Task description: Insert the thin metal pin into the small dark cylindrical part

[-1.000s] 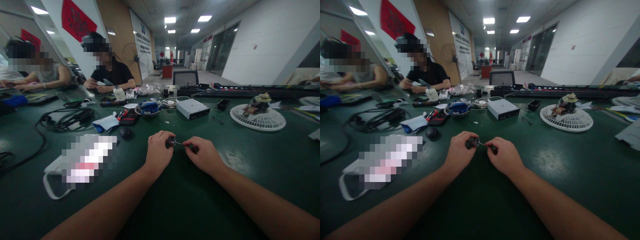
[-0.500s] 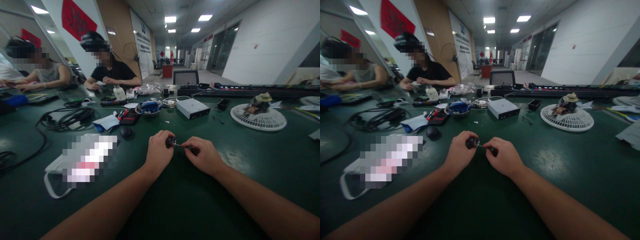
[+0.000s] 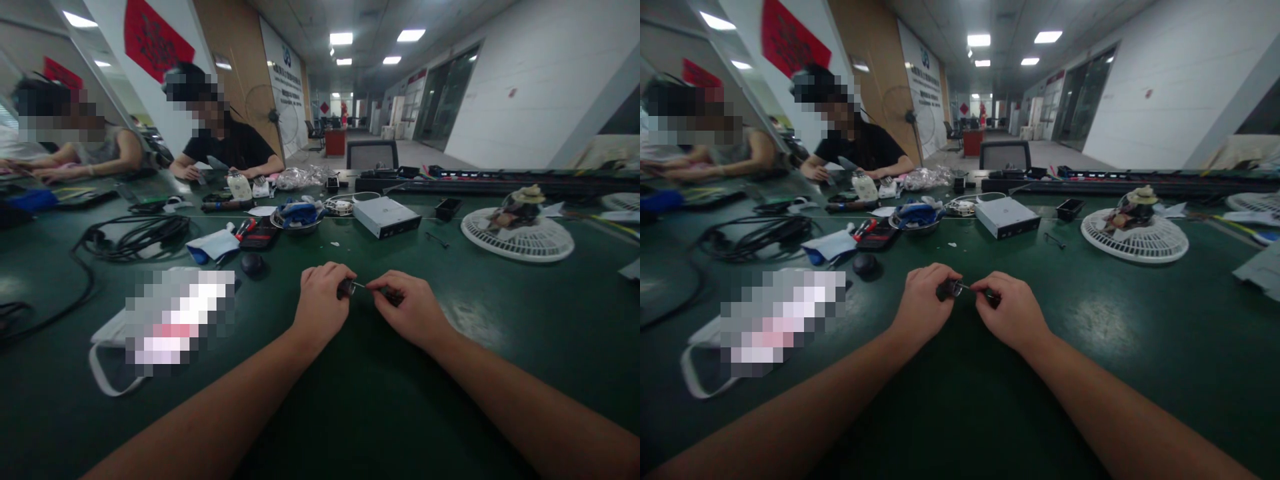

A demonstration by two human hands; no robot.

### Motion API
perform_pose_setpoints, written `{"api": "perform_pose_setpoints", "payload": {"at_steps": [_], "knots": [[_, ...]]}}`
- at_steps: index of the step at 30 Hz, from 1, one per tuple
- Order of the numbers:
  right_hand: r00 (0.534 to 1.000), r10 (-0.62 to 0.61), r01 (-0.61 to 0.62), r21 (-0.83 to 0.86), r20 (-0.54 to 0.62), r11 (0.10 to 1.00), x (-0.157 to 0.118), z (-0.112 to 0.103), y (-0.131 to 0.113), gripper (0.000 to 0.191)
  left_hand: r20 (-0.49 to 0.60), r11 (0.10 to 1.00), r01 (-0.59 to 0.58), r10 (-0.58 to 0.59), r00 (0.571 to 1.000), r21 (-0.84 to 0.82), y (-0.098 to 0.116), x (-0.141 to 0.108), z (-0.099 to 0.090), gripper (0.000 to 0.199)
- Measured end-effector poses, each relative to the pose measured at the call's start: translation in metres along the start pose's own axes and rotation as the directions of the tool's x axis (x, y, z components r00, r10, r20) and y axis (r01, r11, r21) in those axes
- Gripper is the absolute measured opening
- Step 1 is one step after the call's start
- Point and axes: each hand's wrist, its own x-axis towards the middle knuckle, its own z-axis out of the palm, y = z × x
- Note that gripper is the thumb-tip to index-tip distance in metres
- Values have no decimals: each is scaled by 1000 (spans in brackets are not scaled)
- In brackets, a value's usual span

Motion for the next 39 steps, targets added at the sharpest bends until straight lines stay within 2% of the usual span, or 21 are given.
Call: {"api": "perform_pose_setpoints", "payload": {"at_steps": [3,7,9,11,13,17,19,23,27,33,37,39], "knots": [[998,58,-57,-81,15,995,0,1,0,20,-8,1000,8,-9,1000,-7,0,0,0,30],[995,-51,51,2,92,999,0,0,-2,21,-22,999,42,-42,999,-19,0,0,0,30],[997,-53,51,39,52,998,0,0,-2,21,-3,999,21,-21,1000,-38,0,0,0,30],[1000,8,-8,-6,-5,1000,0,0,-1,20,9,998,1,-1,1000,-56,-1,0,0,29],[999,41,-41,-73,3,996,0,0,-1,19,4,998,5,-4,1000,-63,-1,0,1,29],[992,-73,74,-11,102,997,0,0,-2,20,-10,999,16,-16,1000,-42,-2,0,1,32],[993,-95,95,10,75,995,-1,1,-2,21,-1,999,-12,11,1000,-37,-2,-1,1,31],[1000,-4,5,-105,9,995,0,1,-1,20,-6,1000,-19,19,1000,-22,-2,-1,0,31],[994,-69,73,-35,88,997,0,1,-2,21,-25,1000,-14,13,1000,-17,-3,-1,1,32],[1000,18,-19,-120,-13,993,-1,4,-2,21,-12,998,-27,26,1000,-64,-3,0,2,30],[998,54,-50,-168,18,985,1,3,-2,19,-12,997,-26,25,1000,-73,-3,0,2,31],[998,34,-28,-132,48,991,1,1,-2,19,-11,997,-33,33,999,-66,-2,-1,1,31]]}}
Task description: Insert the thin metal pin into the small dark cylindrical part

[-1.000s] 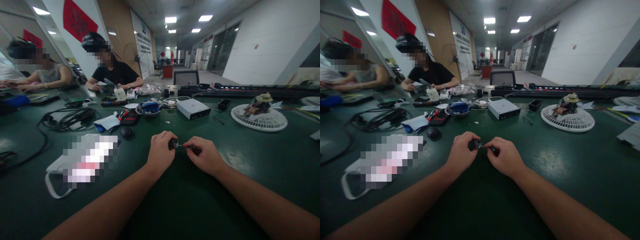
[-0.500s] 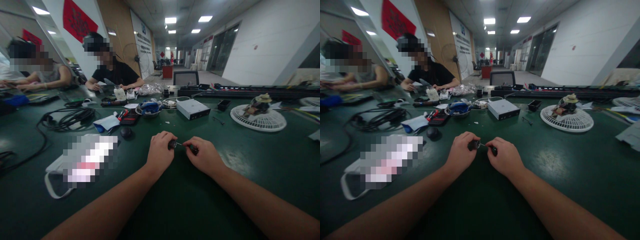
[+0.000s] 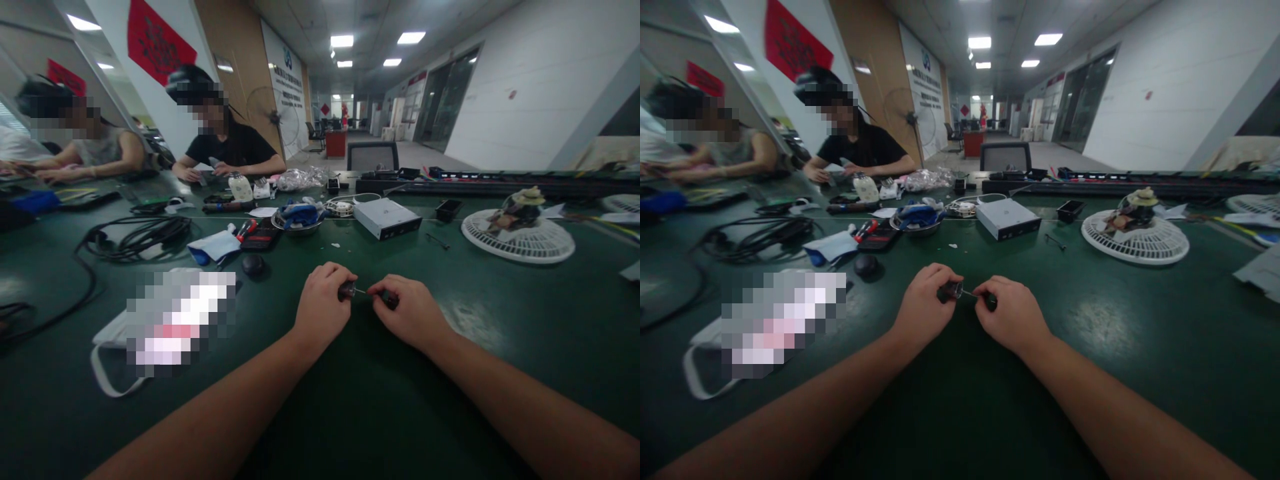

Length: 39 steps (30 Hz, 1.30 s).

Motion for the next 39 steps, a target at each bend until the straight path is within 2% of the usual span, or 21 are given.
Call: {"api": "perform_pose_setpoints", "payload": {"at_steps": [5,10,13,18,24,28,30,33,36,39], "knots": [[1000,-19,17,155,11,988,0,-3,3,20,-2,999,-26,26,1000,19,3,0,-1,28],[999,12,-10,53,-34,999,1,0,2,21,4,999,-17,17,1000,47,3,-1,-1,28],[1000,-10,11,17,-18,1000,0,0,0,18,-4,997,-1,1,1000,75,3,-1,-1,28],[995,-96,96,55,6,994,-3,-1,-2,15,-26,996,20,-18,999,83,4,-1,-2,29],[1000,0,1,18,-24,1000,-1,0,-1,14,-24,995,36,-34,999,88,3,0,-1,28],[996,-72,67,109,45,992,-1,-3,-2,12,-13,996,33,-32,999,83,3,-1,-1,28],[996,-83,79,144,19,986,-1,-3,-1,14,-1,997,20,-20,1000,77,4,-1,-1,28],[999,-9,13,99,-39,995,0,-1,0,15,9,998,11,-11,1000,69,5,0,-2,26],[1000,14,-14,25,0,1000,0,0,0,14,-2,997,27,-27,1000,69,4,-1,-2,28],[997,-66,63,59,50,996,-1,-1,-1,14,-13,997,29,-29,1000,69,3,0,-1,29]]}}
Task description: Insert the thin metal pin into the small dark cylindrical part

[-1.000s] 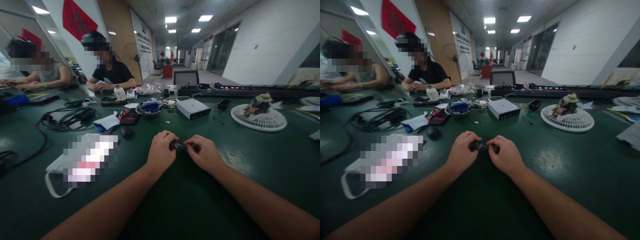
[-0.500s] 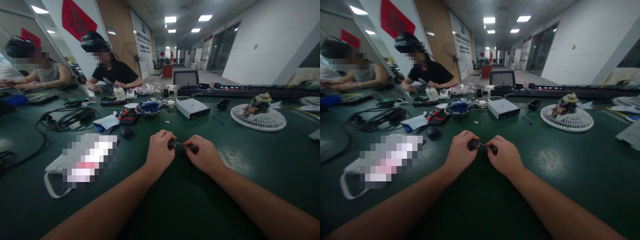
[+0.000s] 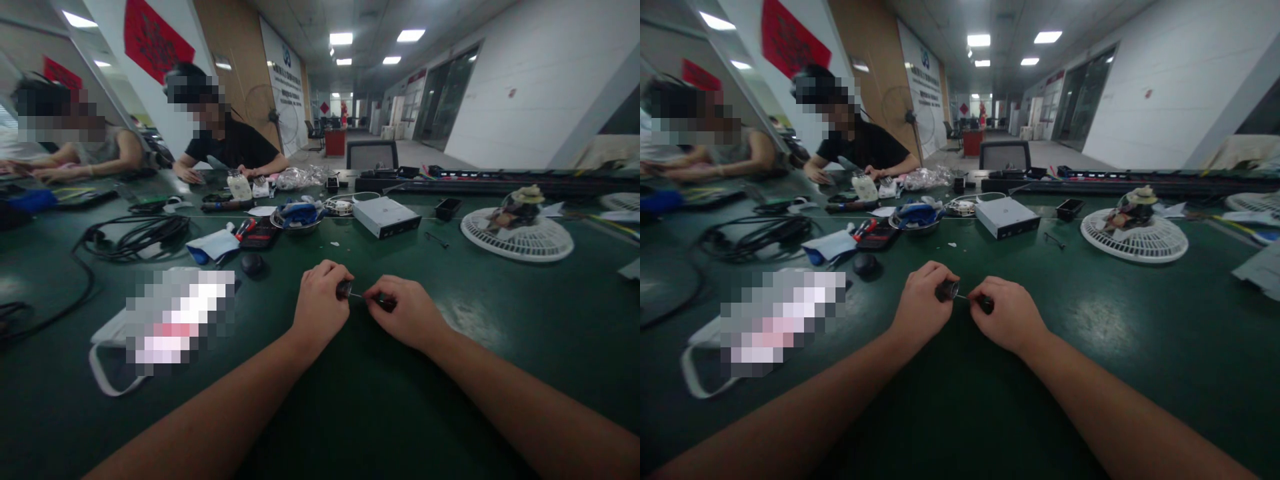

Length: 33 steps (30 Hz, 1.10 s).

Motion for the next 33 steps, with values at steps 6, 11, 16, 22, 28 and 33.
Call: {"api": "perform_pose_setpoints", "payload": {"at_steps": [6,11,16,22,28,33], "knots": [[994,65,-67,-25,-88,997,-1,0,0,15,19,999,-39,39,999,-9,0,0,0,28],[1000,-17,17,11,-20,1000,-1,0,-1,14,16,1000,-19,19,1000,-15,0,0,-1,29],[994,53,-55,-19,-91,998,-1,0,1,15,21,999,-32,32,999,-32,1,0,-1,27],[999,-24,25,31,-26,999,-1,0,0,14,11,999,-17,17,1000,-44,1,0,-2,26],[1000,21,-22,-73,-11,997,0,0,-1,15,9,999,3,-3,1000,-41,0,0,-1,27],[999,-22,20,-25,-48,999,-2,0,-2,16,35,998,-29,31,999,-53,1,0,-1,26]]}}
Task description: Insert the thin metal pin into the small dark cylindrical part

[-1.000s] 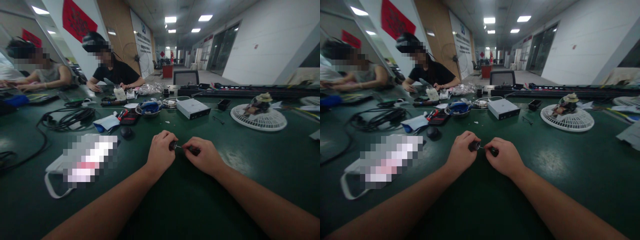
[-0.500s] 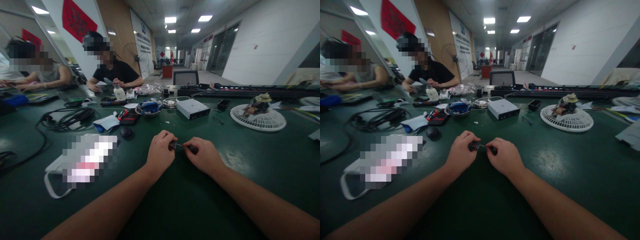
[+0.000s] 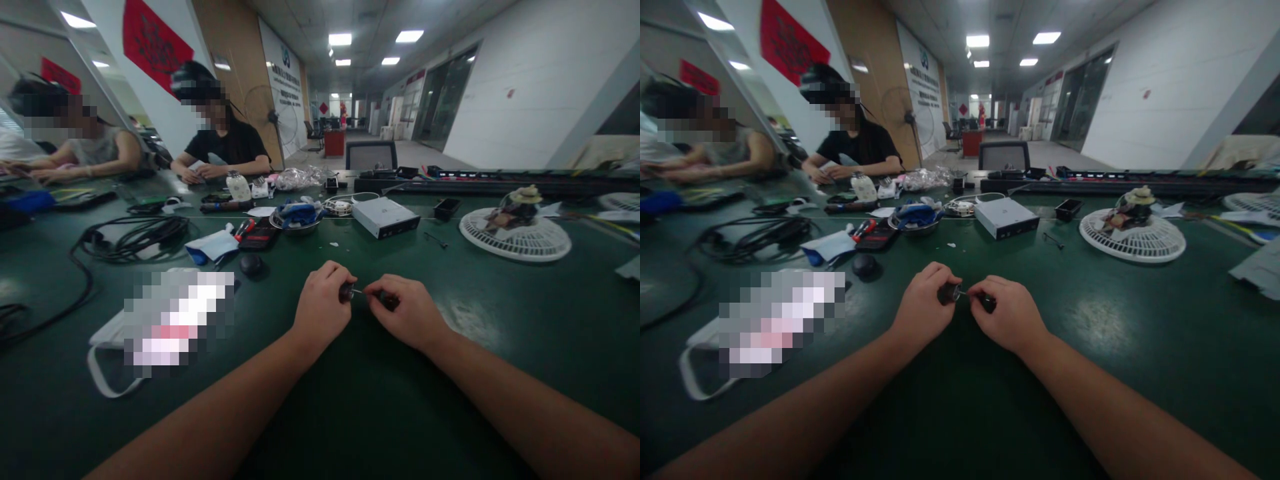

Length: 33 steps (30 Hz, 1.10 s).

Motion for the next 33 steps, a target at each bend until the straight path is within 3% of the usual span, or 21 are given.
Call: {"api": "perform_pose_setpoints", "payload": {"at_steps": [3,6,8,13,16,18,21,24,26,29,33], "knots": [[998,55,-54,-84,6,995,0,1,0,15,12,1000,-15,15,1000,-1,0,0,0,27],[997,-18,20,-34,73,999,1,0,0,14,8,1000,4,-4,1000,-1,-1,-1,1,28],[998,-30,29,9,53,1000,1,0,0,15,2,1000,3,-3,1000,-6,-1,-1,1,25],[992,126,-126,-83,-10,989,1,1,-1,15,-19,1000,16,-16,1000,-5,1,0,1,24],[991,136,-134,-140,7,981,1,0,-3,10,-48,998,65,-67,997,-24,1,1,0,27],[994,102,-96,-137,36,986,0,-1,-5,9,-66,995,96,-99,993,-41,-1,1,1,28],[988,-45,55,-64,148,996,-2,-3,-8,12,-84,991,123,-128,988,-53,-3,1,2,29],[934,-200,209,2,295,978,-3,-3,-11,19,-95,988,142,-147,985,-56,-6,1,3,29],[907,-236,249,10,349,969,-3,-1,-11,20,-99,986,154,-160,982,-62,-7,2,4,29],[924,-197,192,48,327,980,-3,1,-9,14,-96,985,151,-160,982,-88,-9,2,4,30],[976,-95,70,130,196,989,-3,2,-4,15,-77,983,145,-154,985,-115,-9,2,4,33]]}}
